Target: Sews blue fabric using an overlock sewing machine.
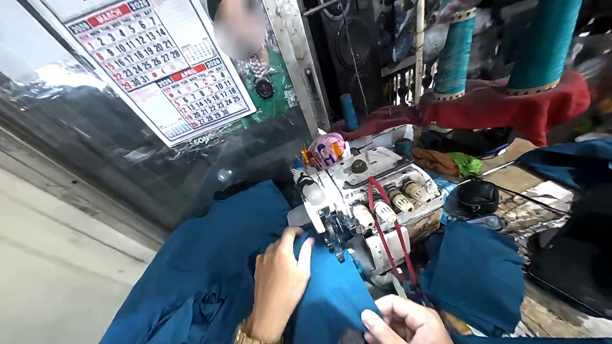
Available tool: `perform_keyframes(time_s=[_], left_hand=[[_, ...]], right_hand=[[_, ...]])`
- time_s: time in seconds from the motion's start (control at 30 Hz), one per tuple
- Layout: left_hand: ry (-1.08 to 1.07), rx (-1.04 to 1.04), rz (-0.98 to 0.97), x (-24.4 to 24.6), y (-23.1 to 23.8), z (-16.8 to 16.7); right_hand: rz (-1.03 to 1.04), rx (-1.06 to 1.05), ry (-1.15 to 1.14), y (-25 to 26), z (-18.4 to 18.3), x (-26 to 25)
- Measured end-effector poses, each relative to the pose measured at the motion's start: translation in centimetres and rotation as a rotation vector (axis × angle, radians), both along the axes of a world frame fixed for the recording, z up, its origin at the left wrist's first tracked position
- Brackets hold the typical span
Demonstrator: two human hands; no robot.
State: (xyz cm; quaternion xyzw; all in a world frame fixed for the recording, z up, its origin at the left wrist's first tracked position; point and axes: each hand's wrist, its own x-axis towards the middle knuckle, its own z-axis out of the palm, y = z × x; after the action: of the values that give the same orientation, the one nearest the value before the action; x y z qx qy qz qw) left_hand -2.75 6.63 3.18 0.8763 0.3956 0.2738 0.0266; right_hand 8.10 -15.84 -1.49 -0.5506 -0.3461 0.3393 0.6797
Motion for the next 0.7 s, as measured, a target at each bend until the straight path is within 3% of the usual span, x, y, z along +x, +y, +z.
perform_keyframes(time_s=[0.27, 0.37, 0.47, 0.5, 0.6, 0.67, 0.7], left_hand=[[0.03, -0.158, 0.03, 2.0, 5.6, 1.8], [-0.112, -0.098, -0.042, -0.4, 5.8, 4.5], [-0.345, 0.146, -0.095, -4.4, 3.5, 6.0], [-0.4, 0.219, -0.113, -5.4, 2.6, 6.0], [-0.526, 0.376, -0.194, -7.2, 0.6, 6.3], [-0.536, 0.428, -0.232, -8.4, -0.6, 6.4], [-0.518, 0.441, -0.239, -9.0, -1.5, 6.1]], right_hand=[[-0.295, -0.065, -0.198, 7.5, -0.6, 1.4], [-0.067, -0.13, -0.332, 4.4, 0.0, 2.1], [0.51, -0.159, -0.63, 1.0, 1.8, 4.5], [0.613, -0.157, -0.688, 1.3, 3.0, 4.6], [0.48, -0.042, -0.444, 5.9, 7.3, 1.8], [0.479, -0.045, -0.27, 8.6, 7.8, 0.2], [0.511, -0.063, -0.306, 8.4, 7.2, 0.1]])
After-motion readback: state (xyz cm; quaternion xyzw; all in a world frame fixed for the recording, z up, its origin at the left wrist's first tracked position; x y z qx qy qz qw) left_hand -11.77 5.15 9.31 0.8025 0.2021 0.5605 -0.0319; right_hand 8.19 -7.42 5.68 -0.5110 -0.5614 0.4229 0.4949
